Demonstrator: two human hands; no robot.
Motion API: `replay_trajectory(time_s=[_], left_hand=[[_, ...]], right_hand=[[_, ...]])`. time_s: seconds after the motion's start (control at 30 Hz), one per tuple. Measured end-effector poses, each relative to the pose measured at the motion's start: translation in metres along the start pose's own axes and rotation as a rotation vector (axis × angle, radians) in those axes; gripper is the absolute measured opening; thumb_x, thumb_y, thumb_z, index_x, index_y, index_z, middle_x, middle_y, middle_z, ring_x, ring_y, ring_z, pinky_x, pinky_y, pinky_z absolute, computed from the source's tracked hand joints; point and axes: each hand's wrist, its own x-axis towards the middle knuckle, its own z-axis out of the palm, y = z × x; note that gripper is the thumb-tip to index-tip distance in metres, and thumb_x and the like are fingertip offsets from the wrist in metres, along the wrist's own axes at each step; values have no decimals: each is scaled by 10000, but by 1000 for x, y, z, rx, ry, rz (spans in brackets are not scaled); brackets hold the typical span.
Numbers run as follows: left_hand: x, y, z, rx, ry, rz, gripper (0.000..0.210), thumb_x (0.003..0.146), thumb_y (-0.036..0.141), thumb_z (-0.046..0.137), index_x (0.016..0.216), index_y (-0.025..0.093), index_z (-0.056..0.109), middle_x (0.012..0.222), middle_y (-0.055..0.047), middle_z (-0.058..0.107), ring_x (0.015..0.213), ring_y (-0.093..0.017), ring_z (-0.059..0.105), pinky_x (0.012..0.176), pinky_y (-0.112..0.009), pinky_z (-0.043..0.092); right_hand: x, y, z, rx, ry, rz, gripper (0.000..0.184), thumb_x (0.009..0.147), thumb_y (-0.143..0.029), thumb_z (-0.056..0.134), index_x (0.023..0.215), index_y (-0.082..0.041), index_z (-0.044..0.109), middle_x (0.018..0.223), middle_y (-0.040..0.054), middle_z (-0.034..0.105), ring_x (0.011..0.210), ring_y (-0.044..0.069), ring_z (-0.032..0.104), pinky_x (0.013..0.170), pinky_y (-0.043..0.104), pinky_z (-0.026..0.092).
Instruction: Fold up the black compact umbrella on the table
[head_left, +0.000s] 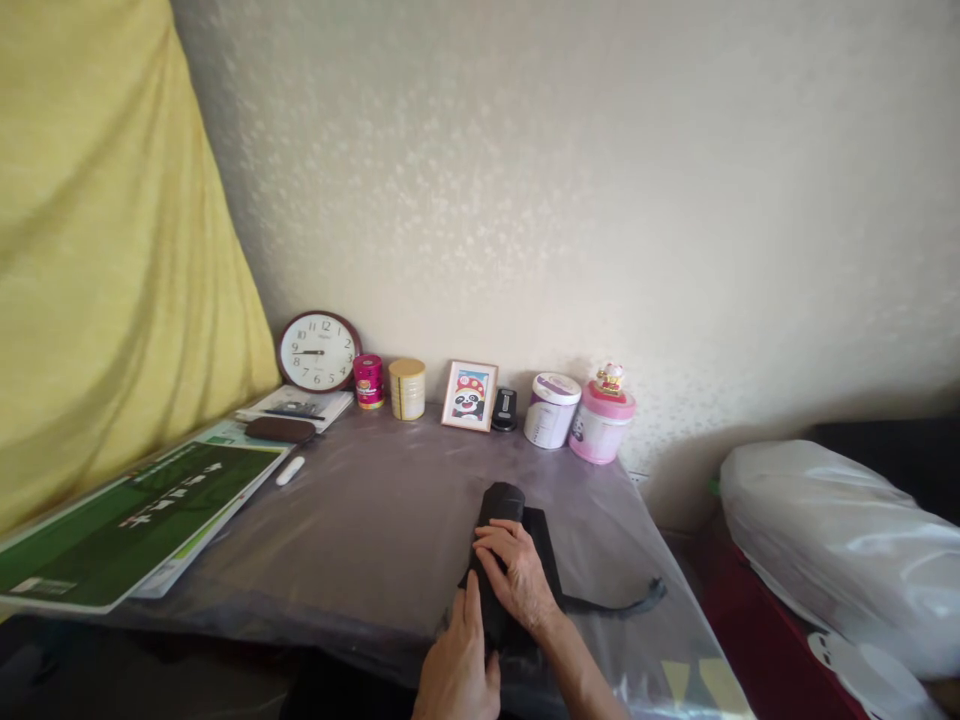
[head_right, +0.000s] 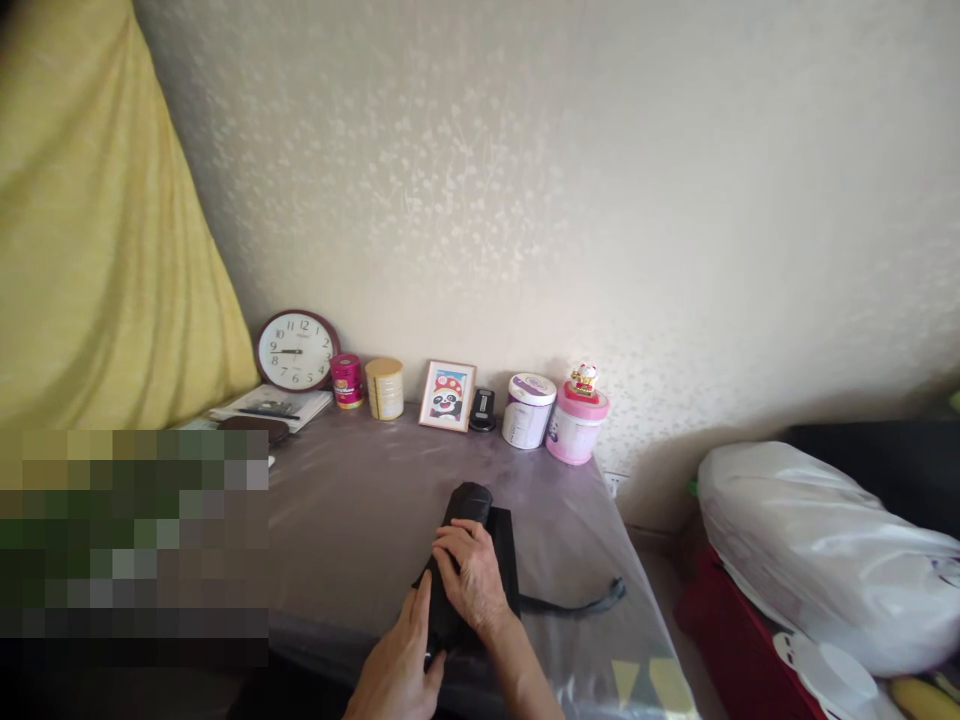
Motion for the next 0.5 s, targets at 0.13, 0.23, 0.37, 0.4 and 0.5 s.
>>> replay_trajectory(time_s=[0.13, 0.23, 0.37, 0.4, 0.5], left_hand=[[3, -6, 7, -10, -18, 1, 782, 747, 124, 422, 1402, 75, -3, 1465, -167, 197, 1242, -216, 407, 960, -244, 345], [5, -8, 10, -25, -24, -10, 799, 736, 114, 425, 1406, 98, -10, 1469, -149, 200, 1254, -214, 393, 980, -244, 326], [6, -6, 10, -41, -18, -24, 800, 727, 95, 418, 1407, 101, -5, 1468, -146, 204, 1258, -213, 387, 987, -243, 320], [6, -5, 9, -42, -18, -24, 799, 728, 93, 416, 1406, 99, -7, 1469, -149, 200, 1257, -213, 389, 987, -247, 322], [4, -2, 6, -44, -15, -35, 794, 736, 93, 414, 1406, 101, -13, 1470, -156, 191, 1246, -212, 403, 972, -258, 343]], right_hand=[[14, 19, 6, -71, -61, -1, 278, 898, -257, 403, 923, -255, 680, 1066, 35, 668, 1191, 204, 451, 1058, 471, 185], [32, 34, 9, -96, -86, 23, 289, 895, -257, 404, 860, -253, 691, 1022, 27, 683, 1175, 198, 466, 1056, 467, 170], [54, 52, 12, -106, -74, 78, 281, 876, -251, 425, 802, -259, 696, 994, 1, 693, 1175, 189, 466, 1051, 436, 192], [60, 55, 13, -97, -67, 98, 272, 869, -252, 434, 794, -256, 696, 996, -1, 693, 1168, 186, 473, 1045, 412, 217], [71, 66, 13, -69, -23, 168, 252, 856, -250, 438, 837, -236, 689, 1035, 22, 682, 1094, 169, 534, 995, 328, 312]])
